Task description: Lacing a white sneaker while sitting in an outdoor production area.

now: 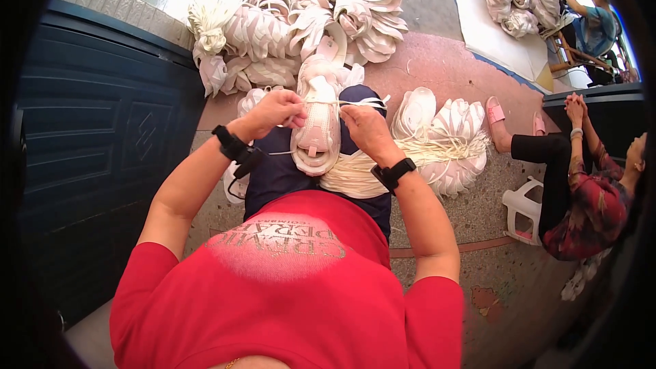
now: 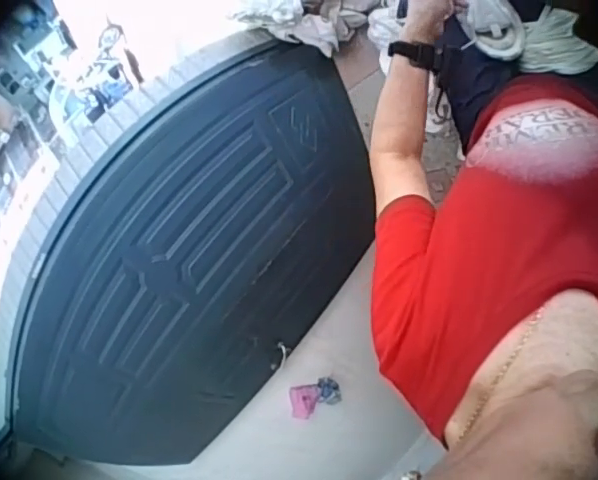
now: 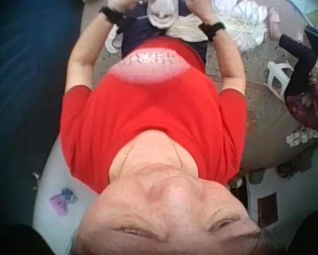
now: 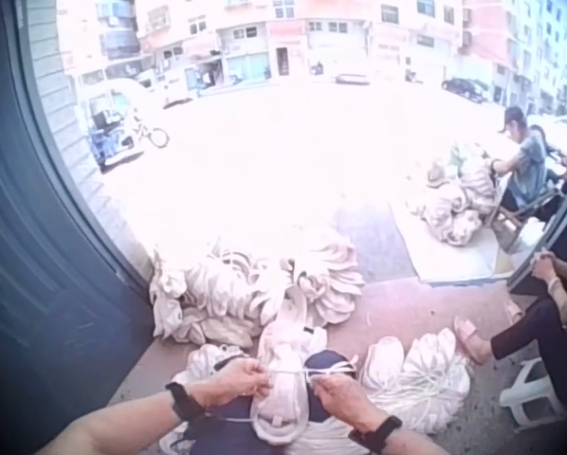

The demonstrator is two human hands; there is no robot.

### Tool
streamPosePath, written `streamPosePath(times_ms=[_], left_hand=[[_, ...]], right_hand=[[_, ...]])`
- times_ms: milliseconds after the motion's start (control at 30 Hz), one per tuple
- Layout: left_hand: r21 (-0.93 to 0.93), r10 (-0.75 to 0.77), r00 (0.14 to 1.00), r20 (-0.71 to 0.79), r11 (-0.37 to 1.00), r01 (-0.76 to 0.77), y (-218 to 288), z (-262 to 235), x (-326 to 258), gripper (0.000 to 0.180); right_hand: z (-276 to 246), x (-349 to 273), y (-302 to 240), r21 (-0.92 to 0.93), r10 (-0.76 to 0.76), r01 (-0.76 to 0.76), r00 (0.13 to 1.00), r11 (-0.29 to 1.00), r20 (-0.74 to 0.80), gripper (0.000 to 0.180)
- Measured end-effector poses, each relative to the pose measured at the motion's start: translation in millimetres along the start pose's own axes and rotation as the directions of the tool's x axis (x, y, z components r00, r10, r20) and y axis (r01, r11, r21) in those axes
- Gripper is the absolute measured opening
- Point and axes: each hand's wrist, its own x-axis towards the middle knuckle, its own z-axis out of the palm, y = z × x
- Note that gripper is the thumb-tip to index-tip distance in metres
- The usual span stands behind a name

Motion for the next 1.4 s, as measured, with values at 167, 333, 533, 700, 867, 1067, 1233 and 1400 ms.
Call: streamPosePath(times_ms=[167, 333, 533, 700, 867, 1067, 1233, 1400], left_hand=[[-0.041, -0.181, 0.983, 0.008, 0.983, 0.181, 12.5, 39.6, 31.6, 0.011], [0.007, -0.152, 0.987, -0.057, 0.988, 0.152, 1.4, 43.7, 55.5, 0.008], [-0.204, 0.01, 1.0, -0.021, 0.979, -0.014, -11.0, 46.5, 36.3, 0.01], [-0.228, -0.007, 1.0, -0.023, 0.974, 0.001, -11.1, 44.5, 33.2, 0.01], [-0.228, 0.001, 1.0, 0.0, 0.974, -0.001, -14.1, 41.3, 34.9, 0.008], [-0.25, -0.007, 1.0, -0.004, 0.968, 0.006, -14.0, 42.0, 33.6, 0.006], [-0.264, 0.007, 1.0, -0.008, 0.964, -0.008, -17.4, 39.8, 34.2, 0.005], [-0.206, 0.042, 0.998, -0.04, 0.977, -0.049, -16.3, 41.1, 32.3, 0.006]], right_hand=[[11.2, 8.7, 5.2, -0.136, 0.123, -0.108, 0.987, 0.985, 0.107, 0.016], [18.8, 20.1, 19.1, -0.111, 0.042, -0.038, 0.999, 0.993, 0.028, 0.018], [12.8, 24.6, 9.9, -0.361, 0.127, -0.059, 0.978, 0.931, 0.167, 0.021], [11.5, 25.0, 10.1, -0.407, 0.131, -0.068, 0.983, 0.911, 0.128, 0.023], [10.2, 23.9, 12.7, -0.396, 0.028, 0.04, 0.986, 0.917, 0.164, 0.021], [19.7, 30.9, 17.4, -0.371, 0.023, -0.003, 0.999, 0.929, 0.049, 0.022], [19.9, 40.8, 10.7, -0.46, 0.145, -0.047, 0.973, 0.886, 0.179, 0.022], [27.1, 48.7, 15.7, -0.403, 0.137, -0.05, 0.973, 0.914, 0.188, 0.022]])
